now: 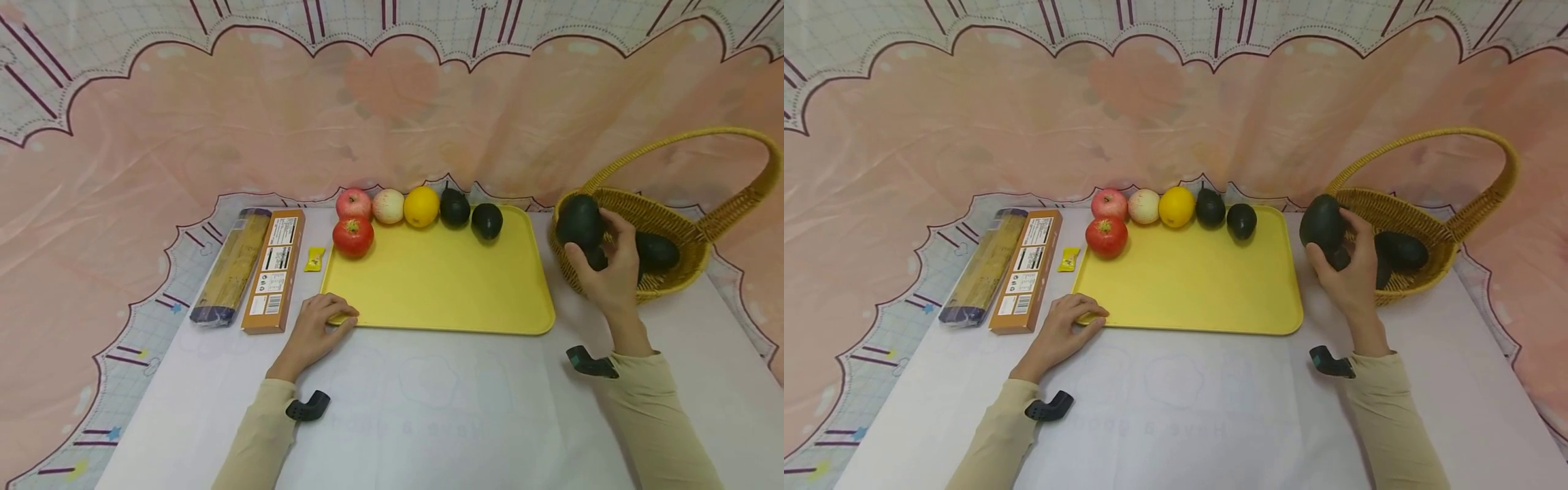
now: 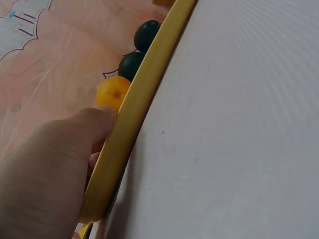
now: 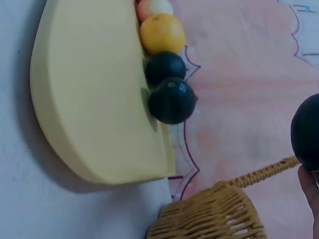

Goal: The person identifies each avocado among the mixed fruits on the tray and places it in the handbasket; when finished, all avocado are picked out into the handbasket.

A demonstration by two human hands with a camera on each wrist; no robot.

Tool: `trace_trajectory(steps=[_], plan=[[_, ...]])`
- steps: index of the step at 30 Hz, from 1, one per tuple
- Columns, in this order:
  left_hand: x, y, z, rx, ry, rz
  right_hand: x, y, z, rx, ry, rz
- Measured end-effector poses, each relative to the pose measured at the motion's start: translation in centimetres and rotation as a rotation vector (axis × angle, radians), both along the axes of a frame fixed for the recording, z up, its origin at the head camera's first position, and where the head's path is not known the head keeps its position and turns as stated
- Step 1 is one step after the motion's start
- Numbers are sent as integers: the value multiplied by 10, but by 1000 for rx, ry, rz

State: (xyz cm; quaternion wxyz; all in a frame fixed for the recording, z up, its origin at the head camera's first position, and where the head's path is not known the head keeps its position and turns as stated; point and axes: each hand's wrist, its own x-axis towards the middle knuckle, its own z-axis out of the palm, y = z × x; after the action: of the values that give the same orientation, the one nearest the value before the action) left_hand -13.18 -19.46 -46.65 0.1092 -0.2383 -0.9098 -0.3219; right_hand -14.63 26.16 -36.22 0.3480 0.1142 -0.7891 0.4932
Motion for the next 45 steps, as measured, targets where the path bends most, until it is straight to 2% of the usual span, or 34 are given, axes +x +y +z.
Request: trace_trajectory(steps=[8,14,18,27,33,38,45], plan=[[0,-1,-1,-3,-10,7,-3,10,-4,-148,5,35],[1,-1,-1,4,-18,11,-6,18,-7,-193,25,49],[1,0,0,5,-13,10,-6,21,-5,-212,10,14],[0,-1,-1,13,-8,5,-6,28,2,-223,-171,-129],[-2,0,-3,9,5,1,-20,48,-9,-307,-213,-154],[-2,-1,-2,3,8,3,-29,62,-12,-333,-331,-207],[-1,-1,-2,6,4,0,-38,76,-15,-281,-490,-285]])
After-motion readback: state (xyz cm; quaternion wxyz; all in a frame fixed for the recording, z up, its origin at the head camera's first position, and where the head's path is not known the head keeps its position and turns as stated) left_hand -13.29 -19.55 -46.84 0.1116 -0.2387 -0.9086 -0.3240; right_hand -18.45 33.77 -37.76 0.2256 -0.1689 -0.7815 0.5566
